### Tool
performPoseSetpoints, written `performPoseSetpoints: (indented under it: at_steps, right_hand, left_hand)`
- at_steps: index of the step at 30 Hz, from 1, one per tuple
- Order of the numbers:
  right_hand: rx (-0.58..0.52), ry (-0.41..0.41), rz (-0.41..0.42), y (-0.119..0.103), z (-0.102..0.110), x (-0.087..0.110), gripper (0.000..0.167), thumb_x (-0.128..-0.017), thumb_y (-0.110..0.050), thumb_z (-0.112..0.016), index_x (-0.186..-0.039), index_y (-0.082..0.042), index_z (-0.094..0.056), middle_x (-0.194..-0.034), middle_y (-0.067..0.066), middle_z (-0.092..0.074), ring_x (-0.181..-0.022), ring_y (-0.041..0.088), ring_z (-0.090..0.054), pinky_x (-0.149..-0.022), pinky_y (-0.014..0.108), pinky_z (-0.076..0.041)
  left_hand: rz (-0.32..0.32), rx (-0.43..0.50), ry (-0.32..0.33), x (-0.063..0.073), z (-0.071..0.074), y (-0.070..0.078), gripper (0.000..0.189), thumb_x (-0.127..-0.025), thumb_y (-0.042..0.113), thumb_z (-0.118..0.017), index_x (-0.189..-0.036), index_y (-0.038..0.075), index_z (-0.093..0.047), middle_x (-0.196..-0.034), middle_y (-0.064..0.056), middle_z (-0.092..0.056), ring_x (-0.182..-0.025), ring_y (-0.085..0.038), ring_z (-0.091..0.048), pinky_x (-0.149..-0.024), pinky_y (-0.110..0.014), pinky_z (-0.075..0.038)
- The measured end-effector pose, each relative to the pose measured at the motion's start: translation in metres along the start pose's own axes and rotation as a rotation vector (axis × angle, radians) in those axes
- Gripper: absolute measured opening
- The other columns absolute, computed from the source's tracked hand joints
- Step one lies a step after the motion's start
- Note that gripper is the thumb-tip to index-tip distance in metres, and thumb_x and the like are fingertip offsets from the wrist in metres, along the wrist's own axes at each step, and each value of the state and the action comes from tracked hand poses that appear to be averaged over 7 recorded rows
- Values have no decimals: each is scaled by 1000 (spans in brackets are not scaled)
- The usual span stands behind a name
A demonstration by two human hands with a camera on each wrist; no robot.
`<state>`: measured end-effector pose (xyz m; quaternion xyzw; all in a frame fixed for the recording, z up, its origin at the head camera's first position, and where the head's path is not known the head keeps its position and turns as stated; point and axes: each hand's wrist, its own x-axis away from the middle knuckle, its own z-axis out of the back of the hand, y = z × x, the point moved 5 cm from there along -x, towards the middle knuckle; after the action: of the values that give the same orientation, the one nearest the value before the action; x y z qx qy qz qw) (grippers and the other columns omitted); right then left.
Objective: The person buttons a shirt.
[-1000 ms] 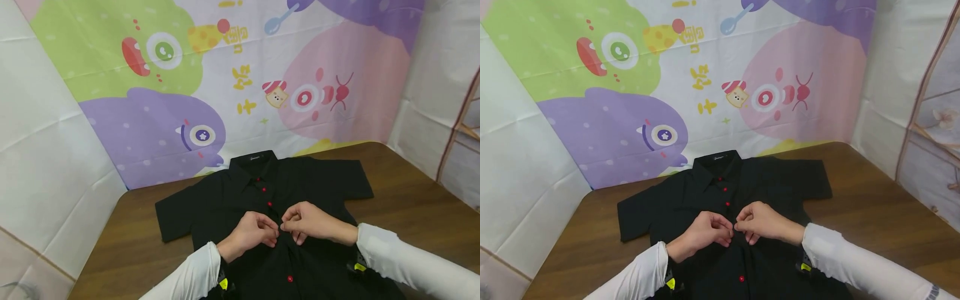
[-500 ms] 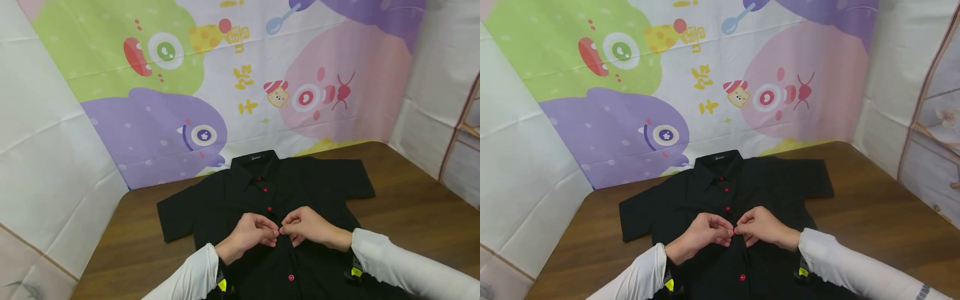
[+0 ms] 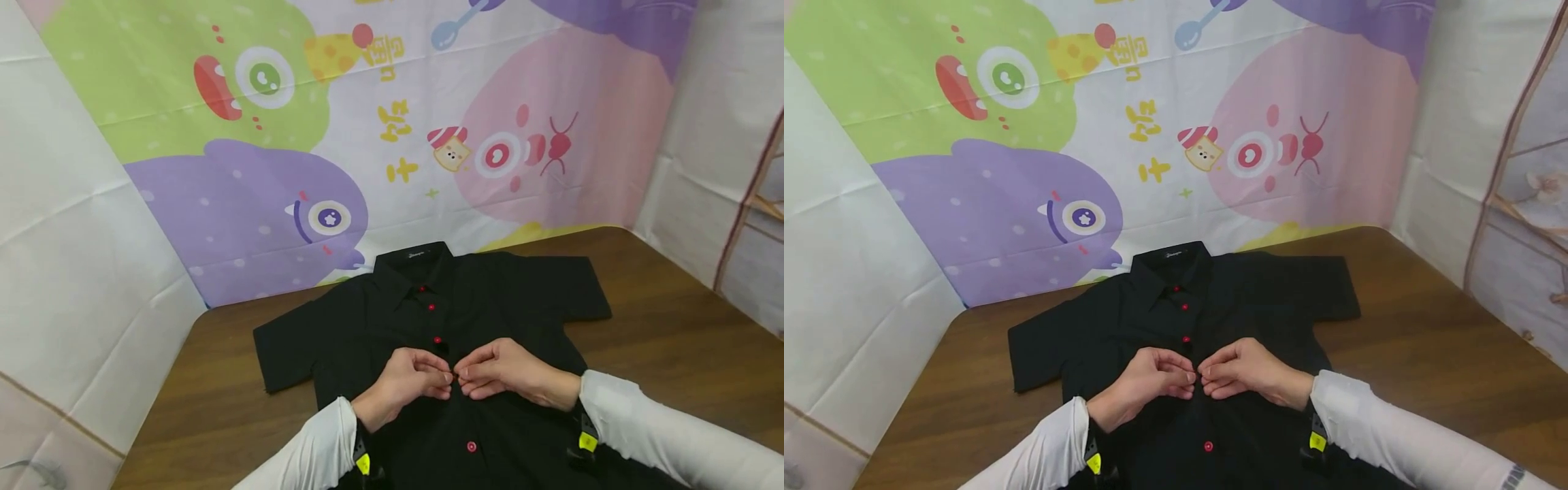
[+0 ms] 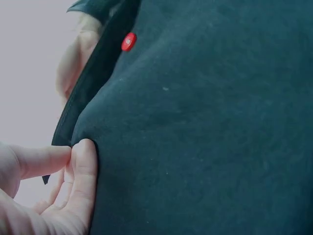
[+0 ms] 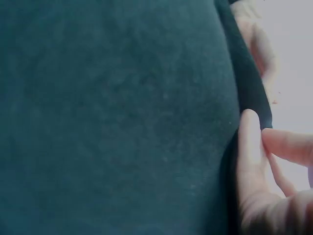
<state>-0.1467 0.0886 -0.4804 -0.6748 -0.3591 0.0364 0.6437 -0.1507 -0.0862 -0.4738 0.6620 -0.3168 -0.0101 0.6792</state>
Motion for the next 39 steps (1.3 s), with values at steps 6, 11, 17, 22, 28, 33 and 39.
performPoseSetpoints:
  at_steps: [6, 11, 17, 22, 28, 33, 39]
  right_hand:
    - [40, 57, -2, 7, 1, -4, 36, -91, -15, -75, -115, 11, -68, -91, 4, -79, -79, 9, -76, -74, 27, -63]
    - [-11, 34, -26, 12, -1, -4, 33, -92, -14, -73, -115, 10, -67, -90, 2, -77, -81, 8, -75, -75, 24, -62]
    - [-65, 6, -31, 15, -1, -3, 33, -93, -12, -72, -117, 10, -66, -92, 1, -77, -83, 8, -75, -77, 23, -62]
    - [-55, 17, -28, 16, -1, -4, 35, -91, -11, -74, -117, 11, -67, -92, 1, -78, -82, 7, -75, -76, 23, -62]
    - [70, 102, 14, 12, -2, -5, 34, -87, -14, -79, -109, 11, -71, -84, 3, -78, -74, 9, -74, -71, 26, -63]
    - [202, 140, 58, 4, -4, -4, 26, -89, -14, -76, -103, 8, -73, -82, 8, -78, -69, 11, -74, -67, 30, -63]
    - [295, 75, 89, -3, -7, -2, 20, -94, -11, -70, -102, 8, -71, -82, 9, -75, -70, 11, -72, -66, 28, -63]
  left_hand:
    - [13, 63, -16, -2, 0, -6, 21, -88, -6, -66, -109, -11, -64, -78, -2, -71, -67, -9, -71, -74, -30, -63]
    - [-20, 51, -24, -1, -2, -7, 19, -87, -7, -66, -105, -8, -62, -74, 0, -69, -66, -9, -69, -72, -28, -63]
    - [-84, 15, -24, -1, -2, -7, 16, -86, -6, -67, -99, -4, -59, -73, 3, -67, -66, -8, -66, -71, -25, -60]
    - [-128, -30, -18, -1, -2, -7, 16, -85, -8, -67, -94, -1, -57, -76, -1, -68, -66, -9, -66, -71, -27, -61]
    - [-141, -59, 28, 3, -1, -6, 15, -87, -5, -69, -101, -9, -66, -90, -22, -76, -67, -9, -70, -74, -30, -63]
    - [-101, -66, 55, 7, 0, -3, 23, -90, 4, -71, -108, -10, -69, -98, -24, -77, -76, -16, -77, -76, -34, -64]
    - [-129, -198, 54, 7, 0, -2, 21, -87, 4, -77, -103, -7, -72, -95, -24, -78, -76, -23, -78, -73, -33, -64]
